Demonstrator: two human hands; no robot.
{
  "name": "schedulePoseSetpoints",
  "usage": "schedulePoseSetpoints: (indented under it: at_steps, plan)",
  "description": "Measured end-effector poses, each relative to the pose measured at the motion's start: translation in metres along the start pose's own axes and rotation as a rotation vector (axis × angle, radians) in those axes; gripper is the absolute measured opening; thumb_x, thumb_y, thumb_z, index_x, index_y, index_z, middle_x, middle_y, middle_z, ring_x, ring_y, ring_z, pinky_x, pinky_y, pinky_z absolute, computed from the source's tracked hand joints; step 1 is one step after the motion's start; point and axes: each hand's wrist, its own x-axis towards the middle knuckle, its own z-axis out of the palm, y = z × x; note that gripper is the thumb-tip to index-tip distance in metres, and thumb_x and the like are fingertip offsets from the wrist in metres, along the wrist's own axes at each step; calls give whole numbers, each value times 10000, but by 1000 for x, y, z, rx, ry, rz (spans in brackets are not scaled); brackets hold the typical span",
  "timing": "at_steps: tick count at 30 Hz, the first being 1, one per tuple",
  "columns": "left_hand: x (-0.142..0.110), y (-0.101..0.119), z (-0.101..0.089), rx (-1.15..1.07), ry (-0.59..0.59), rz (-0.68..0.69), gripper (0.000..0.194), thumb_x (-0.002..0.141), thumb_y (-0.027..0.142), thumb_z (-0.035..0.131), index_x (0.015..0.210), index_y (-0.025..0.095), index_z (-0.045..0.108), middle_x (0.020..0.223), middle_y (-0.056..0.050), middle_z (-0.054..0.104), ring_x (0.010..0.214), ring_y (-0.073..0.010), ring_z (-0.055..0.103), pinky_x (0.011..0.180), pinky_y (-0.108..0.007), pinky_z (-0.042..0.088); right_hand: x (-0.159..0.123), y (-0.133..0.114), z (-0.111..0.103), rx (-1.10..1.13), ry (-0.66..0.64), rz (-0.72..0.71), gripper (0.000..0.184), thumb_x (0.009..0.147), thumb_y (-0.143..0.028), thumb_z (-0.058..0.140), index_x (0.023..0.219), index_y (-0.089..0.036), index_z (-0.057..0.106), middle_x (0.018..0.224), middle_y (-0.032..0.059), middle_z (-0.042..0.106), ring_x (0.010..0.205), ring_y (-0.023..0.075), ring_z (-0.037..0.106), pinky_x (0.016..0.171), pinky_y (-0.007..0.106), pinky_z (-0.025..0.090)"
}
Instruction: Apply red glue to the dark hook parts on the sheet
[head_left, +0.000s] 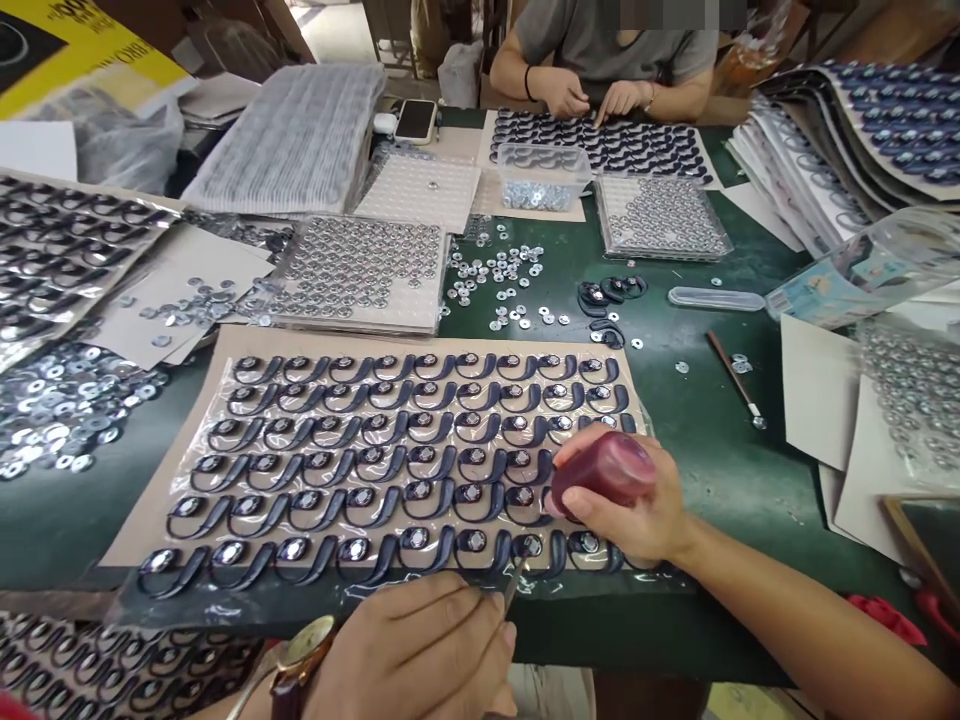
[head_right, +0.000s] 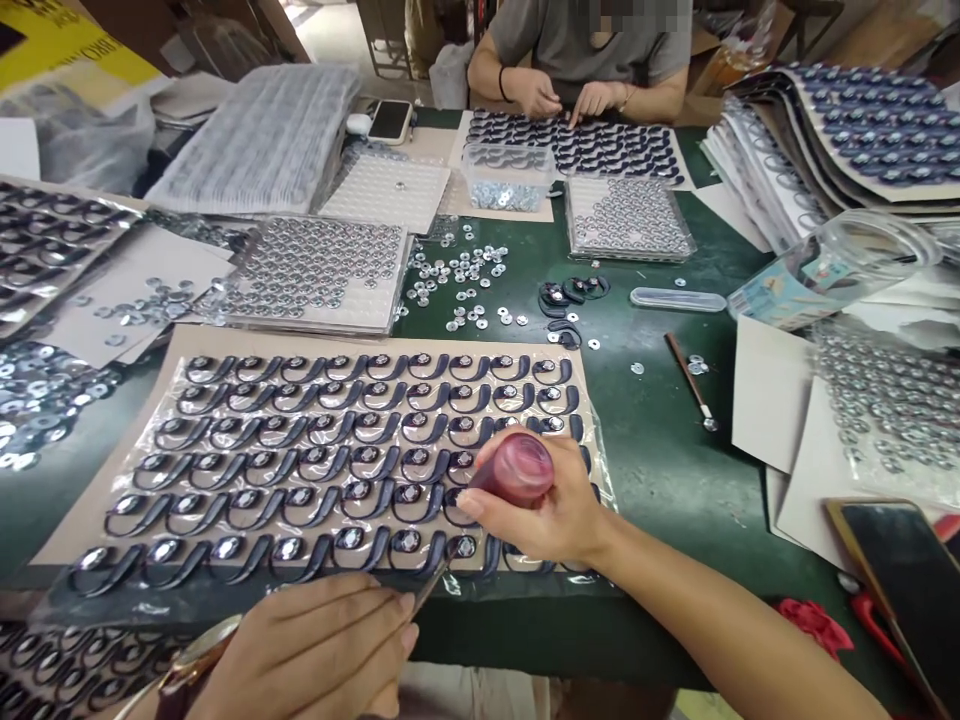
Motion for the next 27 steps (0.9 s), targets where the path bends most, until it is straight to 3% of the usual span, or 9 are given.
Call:
schedulePoseSetpoints:
  at_steps: [2, 8, 14, 18, 27]
  plan:
    - [-2, 7, 3, 27, 22, 14, 218, 941, 192, 503, 910, 122, 706, 939, -30, 735, 856, -124, 702, 893, -251, 561, -6, 0, 3, 14, 18, -44, 125, 763, -206, 681, 871, -174, 627, 645, 10, 662, 470, 132, 614, 445, 234, 497]
    - [0, 20, 4, 75, -110, -50, 150, 917, 163, 544, 934, 126, 688, 978, -17, 728, 924, -122, 684, 923, -246, 547, -13, 1, 12, -31, 23, -88, 164, 755, -240, 657, 905, -180, 626, 628, 13, 679, 493, 147, 629, 445, 236, 506]
    - [-6, 29, 15, 204, -127, -11, 132, 879, 124, 550, 893, 148, 680, 914, -11, 730, 816, -103, 679, 814, -202, 555, -15, 10, 18, -112, -2, -158, 158, 764, -295, 655, 871, -186, 617, 621, 8, 657, 453, 127, 588, 441, 236, 475]
    - [-15, 32, 22, 225, -165, 19, 159, 868, 103, 539, 928, 145, 679, 946, -1, 722, 850, -108, 668, 820, -219, 546, -17, 14, 19, -141, -19, -182, 157, 766, -288, 656, 875, -189, 602, 654, 17, 671, 475, 137, 605, 456, 245, 476]
    - [-14, 32, 20, 206, -132, -8, 154, 860, 111, 558, 929, 155, 688, 977, 6, 719, 882, -105, 664, 842, -217, 545, -17, 17, 21, -184, 56, -206, 152, 766, -232, 679, 874, -206, 574, 658, 4, 661, 495, 135, 611, 469, 241, 496]
